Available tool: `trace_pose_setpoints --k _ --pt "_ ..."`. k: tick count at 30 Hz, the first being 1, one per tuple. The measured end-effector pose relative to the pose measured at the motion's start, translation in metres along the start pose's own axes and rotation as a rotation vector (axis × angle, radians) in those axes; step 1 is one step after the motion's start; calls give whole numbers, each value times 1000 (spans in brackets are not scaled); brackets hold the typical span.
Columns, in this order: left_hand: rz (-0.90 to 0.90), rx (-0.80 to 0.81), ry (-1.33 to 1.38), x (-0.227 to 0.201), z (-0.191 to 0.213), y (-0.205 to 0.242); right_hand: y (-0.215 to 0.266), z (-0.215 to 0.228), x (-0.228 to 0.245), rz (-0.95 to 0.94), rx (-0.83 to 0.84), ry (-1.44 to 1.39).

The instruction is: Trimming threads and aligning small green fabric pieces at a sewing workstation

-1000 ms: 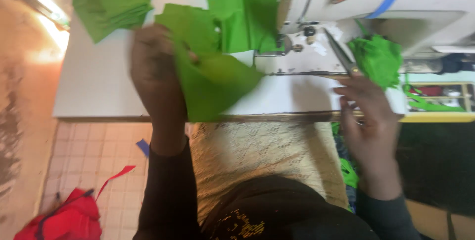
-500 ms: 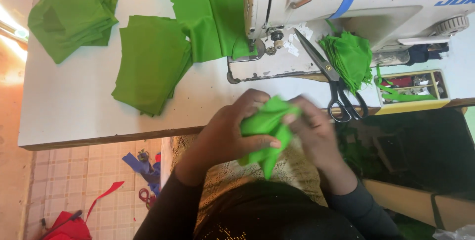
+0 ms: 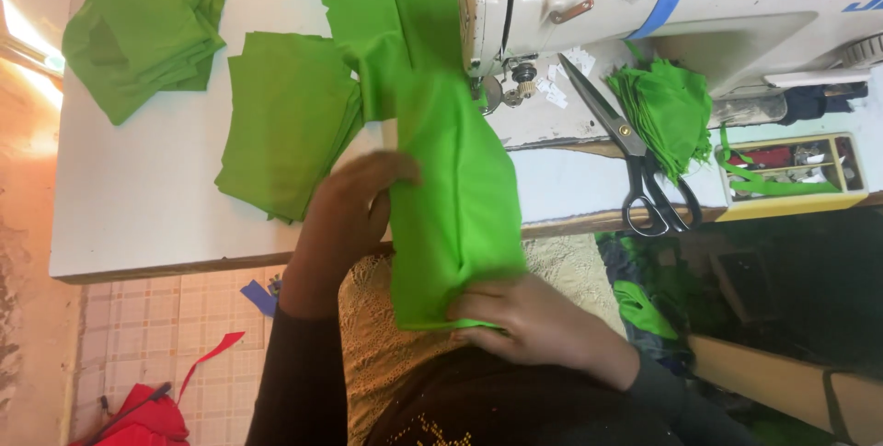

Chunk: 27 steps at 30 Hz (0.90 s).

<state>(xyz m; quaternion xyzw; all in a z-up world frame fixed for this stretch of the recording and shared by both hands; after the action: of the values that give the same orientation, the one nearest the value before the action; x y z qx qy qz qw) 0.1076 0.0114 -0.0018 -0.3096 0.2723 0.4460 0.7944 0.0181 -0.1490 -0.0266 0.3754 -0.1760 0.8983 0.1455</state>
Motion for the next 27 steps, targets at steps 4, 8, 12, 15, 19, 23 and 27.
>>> trace_pose_setpoints --k 4,8,12,15,19,23,27 --pt "239 137 -282 49 -30 29 0 -47 -45 -166 255 -102" --pt "209 2 -637 65 -58 22 4 -47 -58 -196 230 -51" --pt "-50 -91 -439 27 -85 -20 43 18 -90 -258 -170 167" --pt "-120 -53 -491 13 -116 -32 109 83 -118 -416 -385 396" --pt "-122 69 -529 27 -137 -34 183 158 -134 -657 -587 776" --pt "-121 37 -560 26 -137 -32 199 169 -156 -622 -531 827" --pt "-115 64 -517 25 -136 -34 207 175 -165 -591 -569 694"
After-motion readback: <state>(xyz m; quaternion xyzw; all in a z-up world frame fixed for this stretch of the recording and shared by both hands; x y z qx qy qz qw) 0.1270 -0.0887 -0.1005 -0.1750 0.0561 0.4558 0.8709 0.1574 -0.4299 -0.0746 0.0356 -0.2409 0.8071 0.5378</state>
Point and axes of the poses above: each hand's wrist, its own y-axis away from the middle knuckle, its own z-axis out of the back of the hand, x = y × z, the point moved 9 cm from there along -y, towards the middle knuckle, and after that the axes turned 12 degrees about x, right-handed, at the moved point
